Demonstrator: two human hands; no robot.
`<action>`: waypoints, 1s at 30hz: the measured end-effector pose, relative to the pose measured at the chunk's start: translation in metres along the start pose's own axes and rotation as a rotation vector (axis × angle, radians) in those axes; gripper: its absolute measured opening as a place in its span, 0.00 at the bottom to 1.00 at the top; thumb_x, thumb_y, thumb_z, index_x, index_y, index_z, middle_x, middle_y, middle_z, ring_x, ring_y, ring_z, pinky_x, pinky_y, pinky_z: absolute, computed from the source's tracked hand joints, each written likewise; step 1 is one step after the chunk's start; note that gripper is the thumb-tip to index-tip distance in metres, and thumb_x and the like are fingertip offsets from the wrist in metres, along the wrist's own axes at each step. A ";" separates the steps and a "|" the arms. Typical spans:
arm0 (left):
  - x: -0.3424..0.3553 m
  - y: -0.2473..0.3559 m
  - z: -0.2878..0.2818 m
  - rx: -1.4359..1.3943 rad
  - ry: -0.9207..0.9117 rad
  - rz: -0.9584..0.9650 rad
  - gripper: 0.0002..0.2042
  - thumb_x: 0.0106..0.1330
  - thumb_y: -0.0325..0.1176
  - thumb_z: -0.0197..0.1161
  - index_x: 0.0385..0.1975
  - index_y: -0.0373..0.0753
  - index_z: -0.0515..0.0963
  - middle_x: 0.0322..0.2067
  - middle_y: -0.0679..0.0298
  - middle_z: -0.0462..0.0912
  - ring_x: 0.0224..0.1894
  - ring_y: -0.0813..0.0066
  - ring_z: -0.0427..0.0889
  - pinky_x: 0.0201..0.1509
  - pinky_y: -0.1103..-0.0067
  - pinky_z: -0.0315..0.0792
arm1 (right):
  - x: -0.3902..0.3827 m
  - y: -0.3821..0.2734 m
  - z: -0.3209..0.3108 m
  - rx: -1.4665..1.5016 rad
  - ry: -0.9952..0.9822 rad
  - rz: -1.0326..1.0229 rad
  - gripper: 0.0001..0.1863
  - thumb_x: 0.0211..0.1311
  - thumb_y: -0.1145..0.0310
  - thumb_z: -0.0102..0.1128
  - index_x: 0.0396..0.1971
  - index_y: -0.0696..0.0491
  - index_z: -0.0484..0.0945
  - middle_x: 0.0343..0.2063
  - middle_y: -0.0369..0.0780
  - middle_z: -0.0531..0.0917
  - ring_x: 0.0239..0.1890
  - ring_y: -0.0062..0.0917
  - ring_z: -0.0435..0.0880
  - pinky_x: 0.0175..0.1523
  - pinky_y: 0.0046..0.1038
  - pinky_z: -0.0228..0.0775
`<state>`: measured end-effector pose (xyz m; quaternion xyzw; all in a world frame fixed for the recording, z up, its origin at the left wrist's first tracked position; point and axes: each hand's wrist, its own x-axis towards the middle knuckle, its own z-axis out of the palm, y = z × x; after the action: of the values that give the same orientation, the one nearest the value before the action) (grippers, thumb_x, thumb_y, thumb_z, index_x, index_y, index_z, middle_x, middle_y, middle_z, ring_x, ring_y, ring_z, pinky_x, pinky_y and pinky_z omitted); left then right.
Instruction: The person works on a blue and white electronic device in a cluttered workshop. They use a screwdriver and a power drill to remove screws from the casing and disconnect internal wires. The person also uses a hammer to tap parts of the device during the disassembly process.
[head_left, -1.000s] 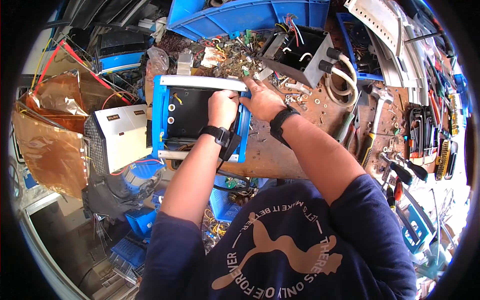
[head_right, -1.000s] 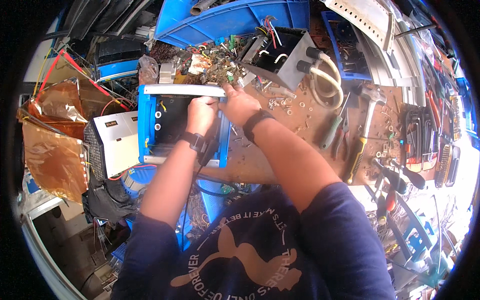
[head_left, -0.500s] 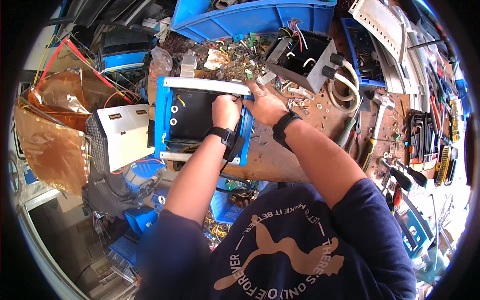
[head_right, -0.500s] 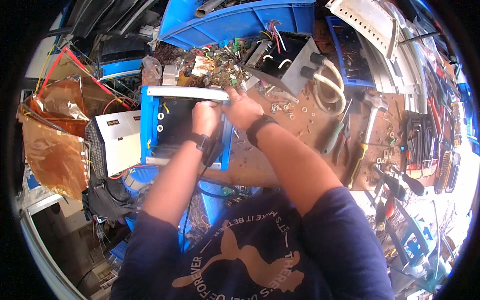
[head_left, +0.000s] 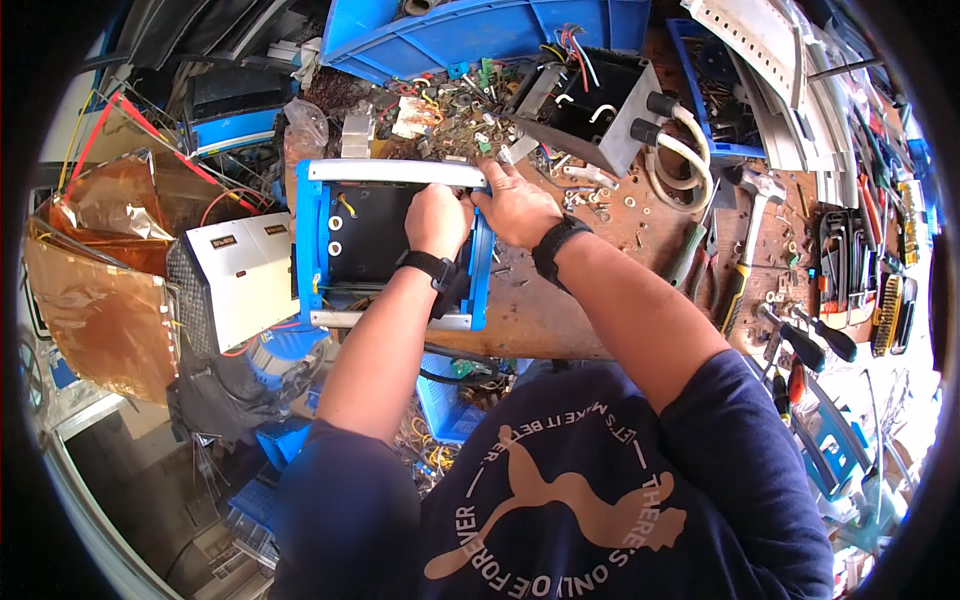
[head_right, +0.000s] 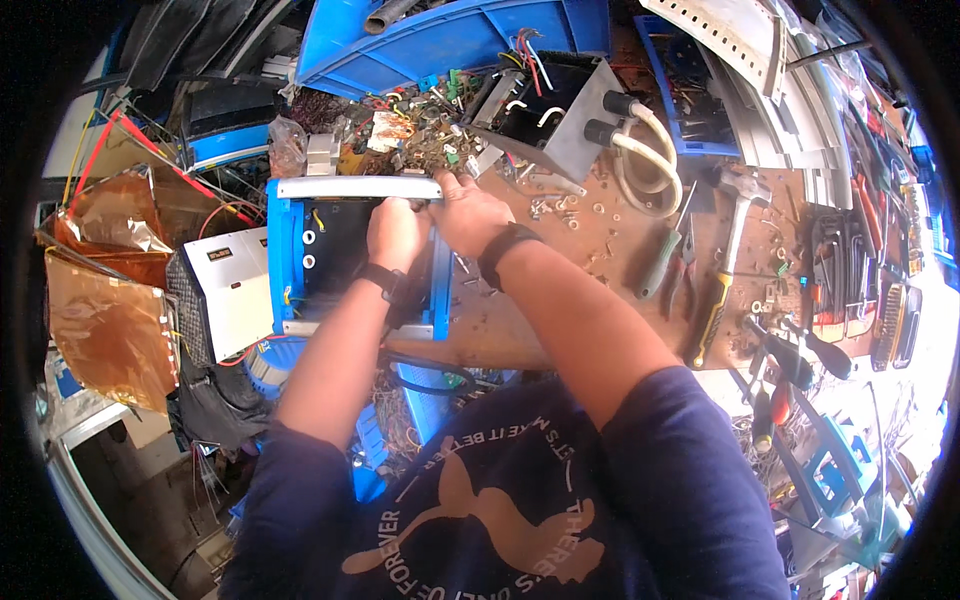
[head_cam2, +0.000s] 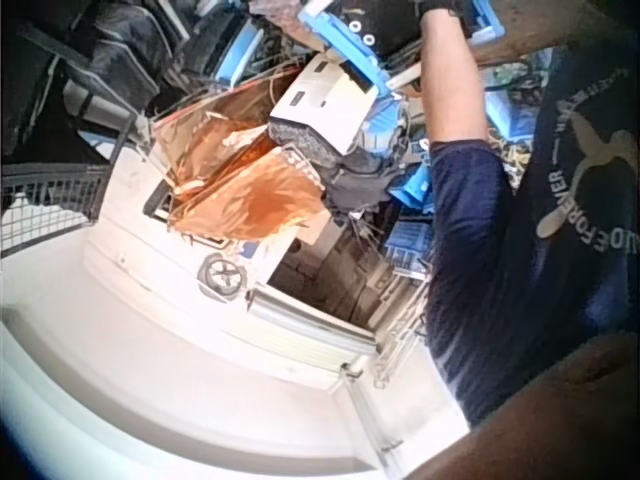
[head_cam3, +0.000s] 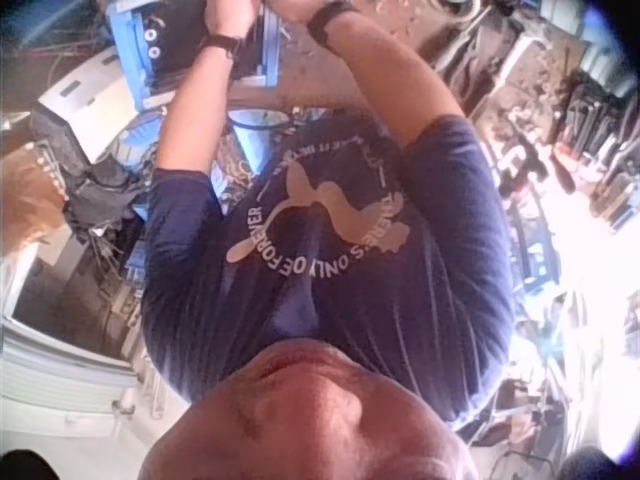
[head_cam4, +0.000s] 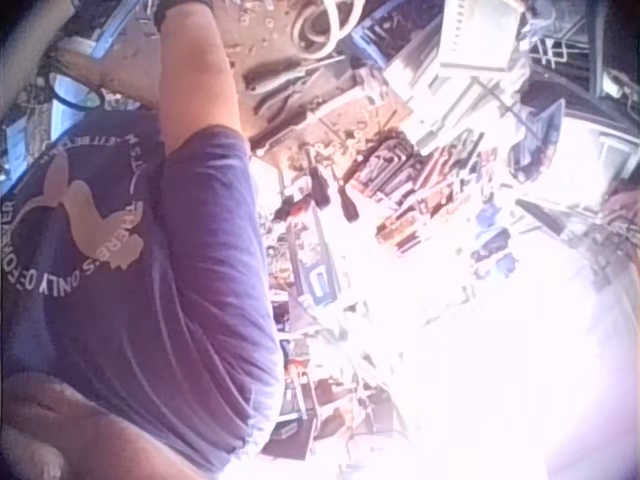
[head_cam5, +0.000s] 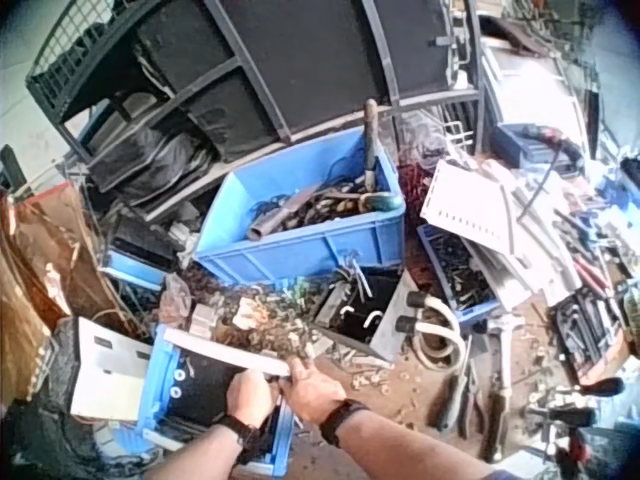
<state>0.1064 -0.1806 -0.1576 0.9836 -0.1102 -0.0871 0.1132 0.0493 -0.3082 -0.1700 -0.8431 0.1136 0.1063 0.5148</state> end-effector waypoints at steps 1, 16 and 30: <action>0.001 -0.004 0.002 0.007 0.004 0.012 0.08 0.54 0.37 0.62 0.26 0.39 0.83 0.26 0.49 0.82 0.34 0.50 0.82 0.39 0.61 0.76 | 0.000 -0.002 -0.001 -0.005 -0.022 0.013 0.26 0.64 0.57 0.50 0.61 0.48 0.62 0.57 0.50 0.70 0.55 0.46 0.73 0.58 0.41 0.66; -0.008 -0.002 0.001 0.089 0.033 0.088 0.08 0.54 0.35 0.59 0.23 0.39 0.82 0.24 0.51 0.81 0.30 0.50 0.82 0.35 0.62 0.76 | 0.000 0.000 0.006 -0.013 0.026 0.005 0.25 0.63 0.59 0.49 0.59 0.48 0.63 0.56 0.48 0.71 0.54 0.45 0.75 0.55 0.42 0.68; -0.073 -0.016 -0.099 -0.449 0.028 0.131 0.09 0.57 0.27 0.67 0.35 0.32 0.80 0.31 0.58 0.81 0.29 0.75 0.79 0.35 0.80 0.74 | 0.033 0.006 -0.008 -0.005 -0.074 -0.123 0.25 0.62 0.57 0.49 0.55 0.56 0.68 0.53 0.52 0.74 0.55 0.44 0.74 0.60 0.38 0.64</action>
<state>0.0585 -0.1276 -0.0554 0.9255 -0.1499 -0.0885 0.3362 0.0797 -0.3214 -0.1814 -0.8453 0.0422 0.1059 0.5220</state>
